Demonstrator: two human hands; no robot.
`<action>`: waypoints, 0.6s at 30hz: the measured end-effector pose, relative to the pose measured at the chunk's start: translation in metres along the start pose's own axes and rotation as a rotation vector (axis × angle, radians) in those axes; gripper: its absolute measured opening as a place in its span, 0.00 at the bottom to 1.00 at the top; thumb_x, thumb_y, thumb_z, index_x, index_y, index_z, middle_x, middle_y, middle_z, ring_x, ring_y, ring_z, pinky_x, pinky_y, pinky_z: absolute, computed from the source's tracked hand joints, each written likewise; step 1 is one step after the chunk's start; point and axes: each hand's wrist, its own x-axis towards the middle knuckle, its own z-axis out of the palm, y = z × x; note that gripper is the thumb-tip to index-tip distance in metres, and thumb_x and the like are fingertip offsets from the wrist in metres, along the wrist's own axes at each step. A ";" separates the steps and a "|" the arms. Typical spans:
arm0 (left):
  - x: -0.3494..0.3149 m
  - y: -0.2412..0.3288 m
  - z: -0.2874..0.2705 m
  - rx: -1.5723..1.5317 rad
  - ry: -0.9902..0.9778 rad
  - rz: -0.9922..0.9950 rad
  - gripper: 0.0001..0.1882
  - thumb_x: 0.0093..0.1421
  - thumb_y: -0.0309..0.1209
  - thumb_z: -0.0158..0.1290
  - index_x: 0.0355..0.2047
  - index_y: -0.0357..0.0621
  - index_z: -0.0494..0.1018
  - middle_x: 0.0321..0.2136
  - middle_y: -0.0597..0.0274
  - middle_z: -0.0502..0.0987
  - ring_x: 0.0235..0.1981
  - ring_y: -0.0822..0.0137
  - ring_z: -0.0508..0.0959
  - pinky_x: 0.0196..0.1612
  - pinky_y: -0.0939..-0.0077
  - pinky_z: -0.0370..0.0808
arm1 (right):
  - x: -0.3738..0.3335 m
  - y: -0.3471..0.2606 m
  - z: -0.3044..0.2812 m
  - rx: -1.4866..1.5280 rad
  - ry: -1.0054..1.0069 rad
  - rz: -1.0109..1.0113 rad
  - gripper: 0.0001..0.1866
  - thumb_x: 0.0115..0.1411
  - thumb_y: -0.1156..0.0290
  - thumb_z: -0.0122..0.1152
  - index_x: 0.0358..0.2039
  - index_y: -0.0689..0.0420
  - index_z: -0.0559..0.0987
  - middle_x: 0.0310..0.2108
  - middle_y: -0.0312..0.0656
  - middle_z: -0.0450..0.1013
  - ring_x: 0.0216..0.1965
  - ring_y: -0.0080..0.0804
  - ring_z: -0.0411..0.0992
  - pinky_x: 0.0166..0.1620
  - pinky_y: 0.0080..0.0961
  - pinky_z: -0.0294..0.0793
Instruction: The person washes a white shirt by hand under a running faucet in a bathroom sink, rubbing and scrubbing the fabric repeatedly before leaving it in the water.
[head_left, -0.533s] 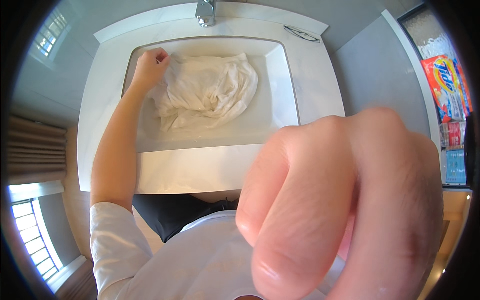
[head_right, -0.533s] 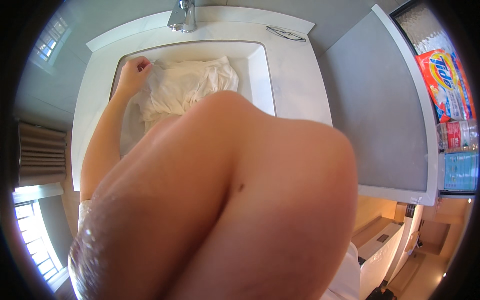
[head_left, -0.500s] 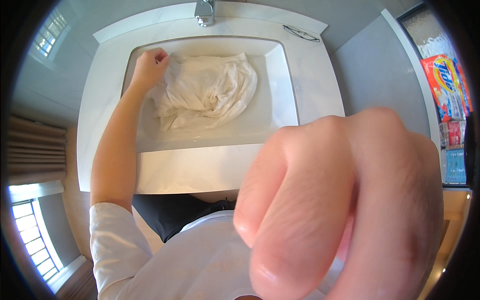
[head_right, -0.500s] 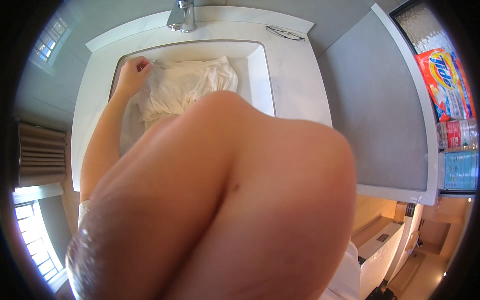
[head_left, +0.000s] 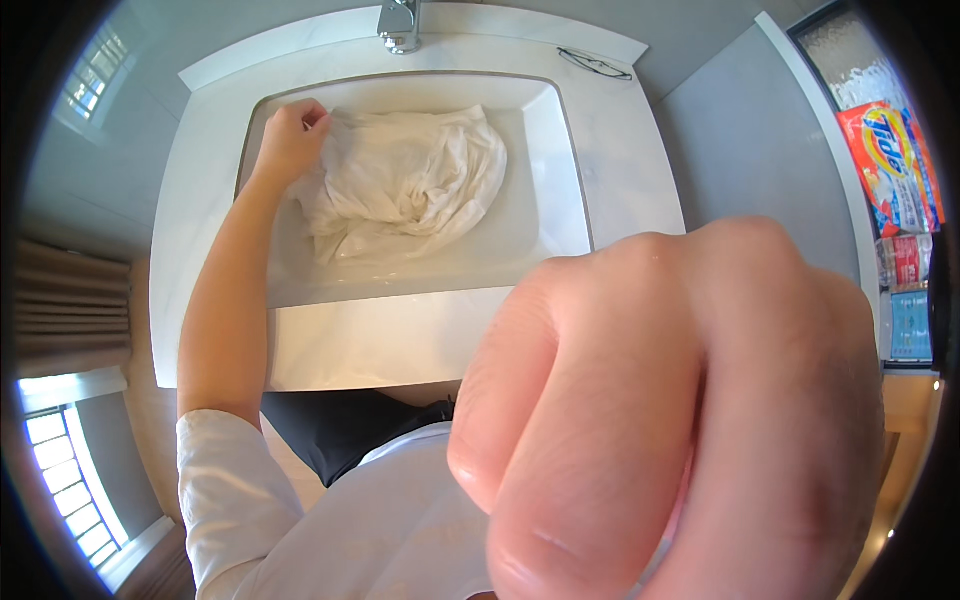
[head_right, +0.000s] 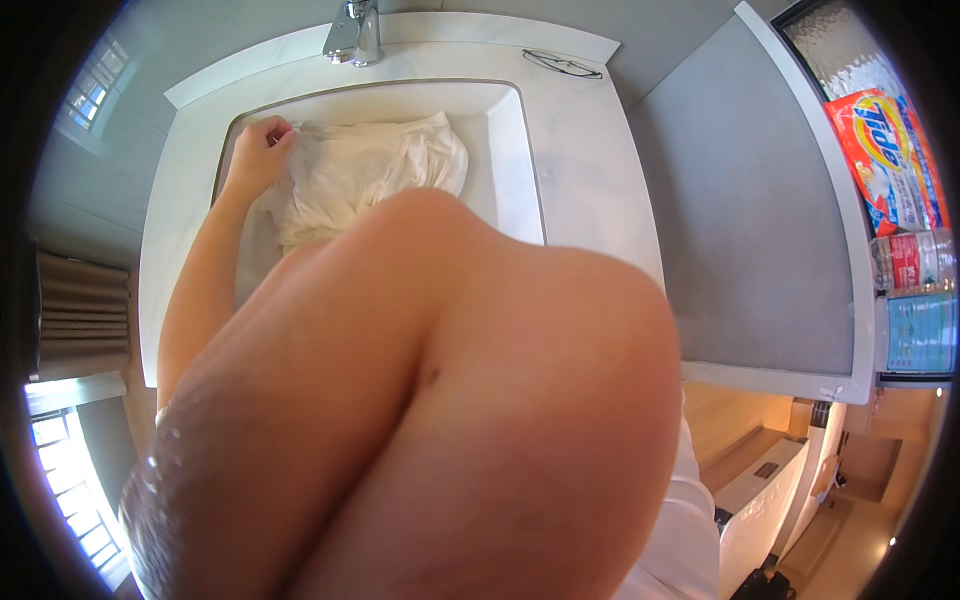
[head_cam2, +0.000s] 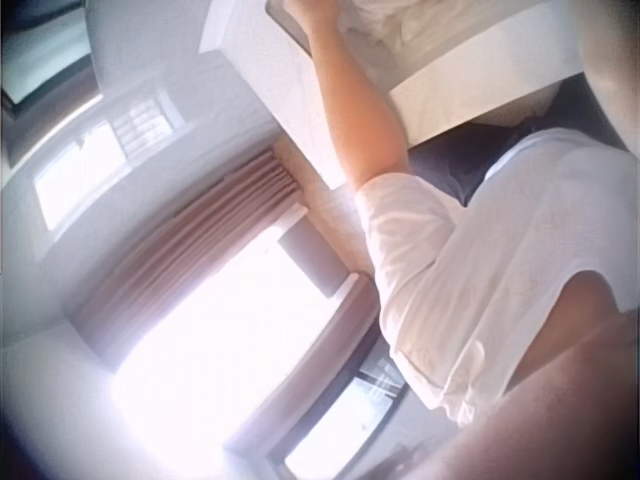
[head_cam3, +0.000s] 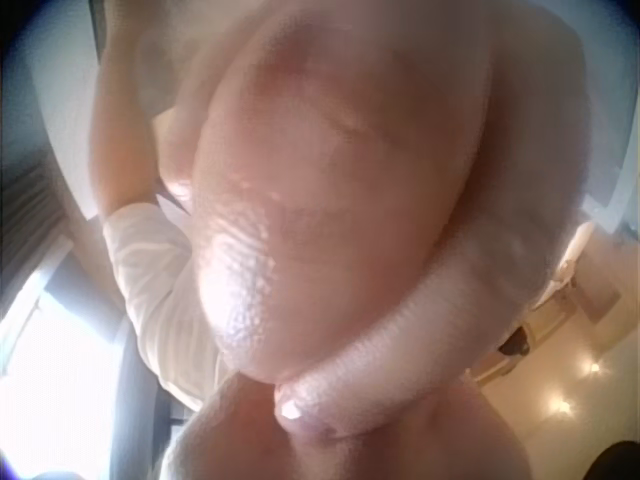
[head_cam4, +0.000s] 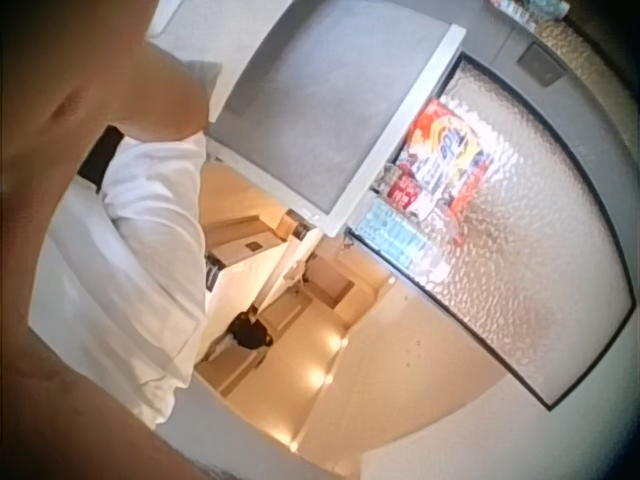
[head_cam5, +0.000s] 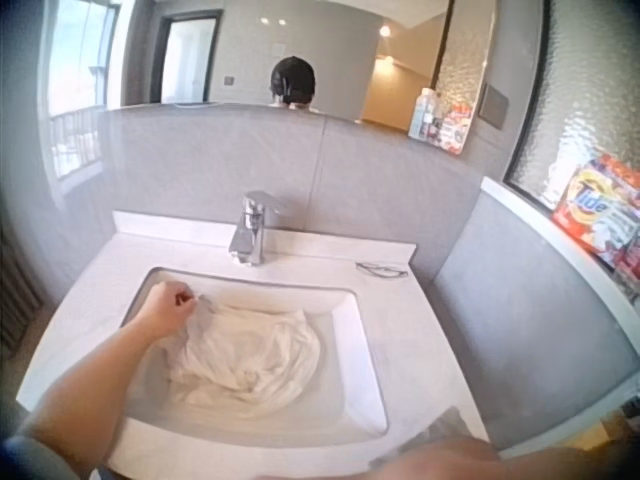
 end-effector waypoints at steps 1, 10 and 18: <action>0.001 0.000 0.000 -0.003 -0.003 -0.007 0.08 0.59 0.32 0.57 0.32 0.38 0.78 0.25 0.56 0.80 0.25 0.62 0.77 0.33 0.66 0.74 | 0.001 -0.001 -0.001 -0.004 0.002 0.006 0.08 0.64 0.70 0.61 0.31 0.59 0.76 0.29 0.40 0.72 0.24 0.26 0.71 0.28 0.21 0.70; 0.000 0.001 0.003 0.016 -0.006 0.029 0.09 0.58 0.32 0.57 0.32 0.38 0.78 0.25 0.57 0.80 0.25 0.63 0.77 0.32 0.67 0.74 | 0.001 -0.005 0.003 0.005 0.017 0.018 0.08 0.64 0.70 0.61 0.30 0.59 0.75 0.28 0.40 0.72 0.24 0.27 0.71 0.27 0.22 0.69; 0.004 0.002 0.005 -0.013 -0.016 0.037 0.09 0.58 0.32 0.57 0.31 0.37 0.78 0.24 0.57 0.80 0.25 0.63 0.77 0.32 0.67 0.74 | 0.003 -0.002 0.001 -0.012 0.015 0.037 0.08 0.64 0.70 0.60 0.30 0.59 0.75 0.28 0.40 0.71 0.23 0.27 0.71 0.27 0.22 0.69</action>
